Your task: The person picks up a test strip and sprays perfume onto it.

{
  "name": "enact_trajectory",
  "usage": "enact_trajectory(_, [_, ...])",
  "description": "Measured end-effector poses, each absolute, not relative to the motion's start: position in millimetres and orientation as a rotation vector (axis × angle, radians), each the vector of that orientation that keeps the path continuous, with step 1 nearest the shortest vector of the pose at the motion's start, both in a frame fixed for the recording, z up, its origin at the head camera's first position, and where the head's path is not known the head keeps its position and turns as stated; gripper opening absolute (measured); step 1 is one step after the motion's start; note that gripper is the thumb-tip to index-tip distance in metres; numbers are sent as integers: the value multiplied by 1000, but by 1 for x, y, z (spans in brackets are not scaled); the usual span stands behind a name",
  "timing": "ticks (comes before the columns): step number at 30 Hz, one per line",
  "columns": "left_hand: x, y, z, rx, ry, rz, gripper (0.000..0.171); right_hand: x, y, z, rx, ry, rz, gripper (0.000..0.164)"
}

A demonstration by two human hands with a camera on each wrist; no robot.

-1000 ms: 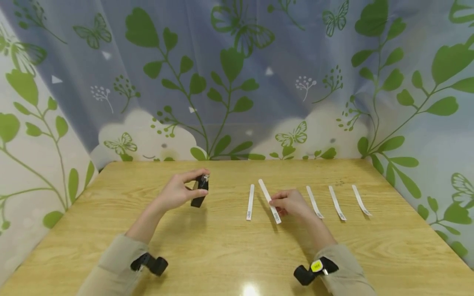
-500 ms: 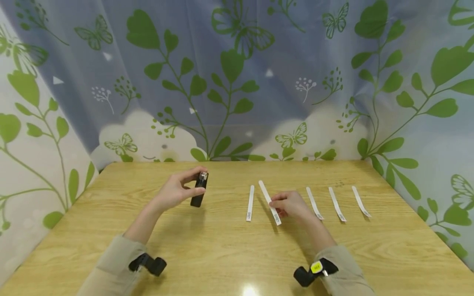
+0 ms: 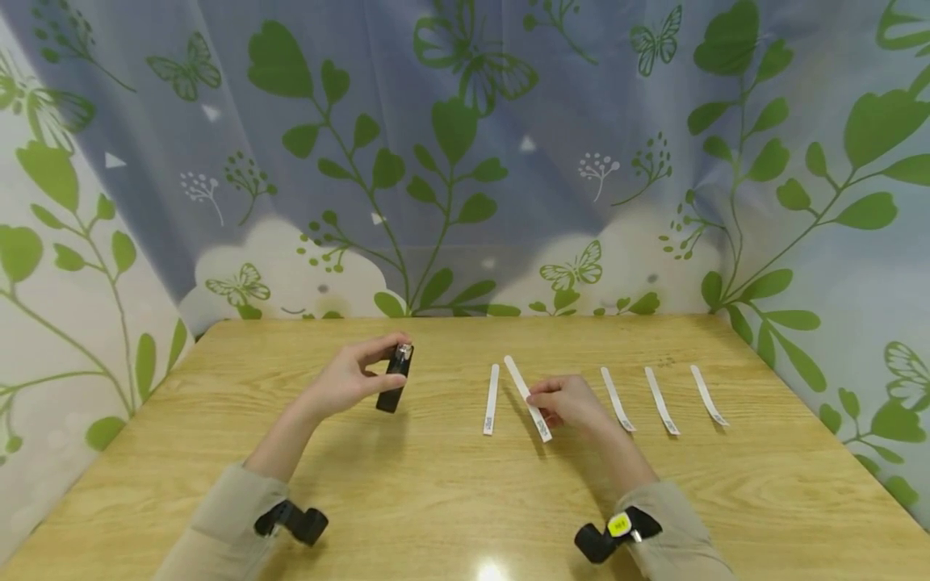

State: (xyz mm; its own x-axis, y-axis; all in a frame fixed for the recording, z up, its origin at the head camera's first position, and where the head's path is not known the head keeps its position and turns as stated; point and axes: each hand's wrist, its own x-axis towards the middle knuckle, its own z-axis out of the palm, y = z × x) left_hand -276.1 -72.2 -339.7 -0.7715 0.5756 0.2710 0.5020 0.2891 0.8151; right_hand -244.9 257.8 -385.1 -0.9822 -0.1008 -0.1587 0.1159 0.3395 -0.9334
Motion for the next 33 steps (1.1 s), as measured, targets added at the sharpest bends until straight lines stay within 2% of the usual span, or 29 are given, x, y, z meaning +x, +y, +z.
enact_trajectory(25, [-272, -72, -335, 1055, 2472, 1489, 54, -244, 260, -385, 33, 2442, -1664, 26])
enact_trajectory(33, [-274, -71, -338, 1136, 2516, 1446, 52, -244, 258, -385, 33, 2439, -1669, 24])
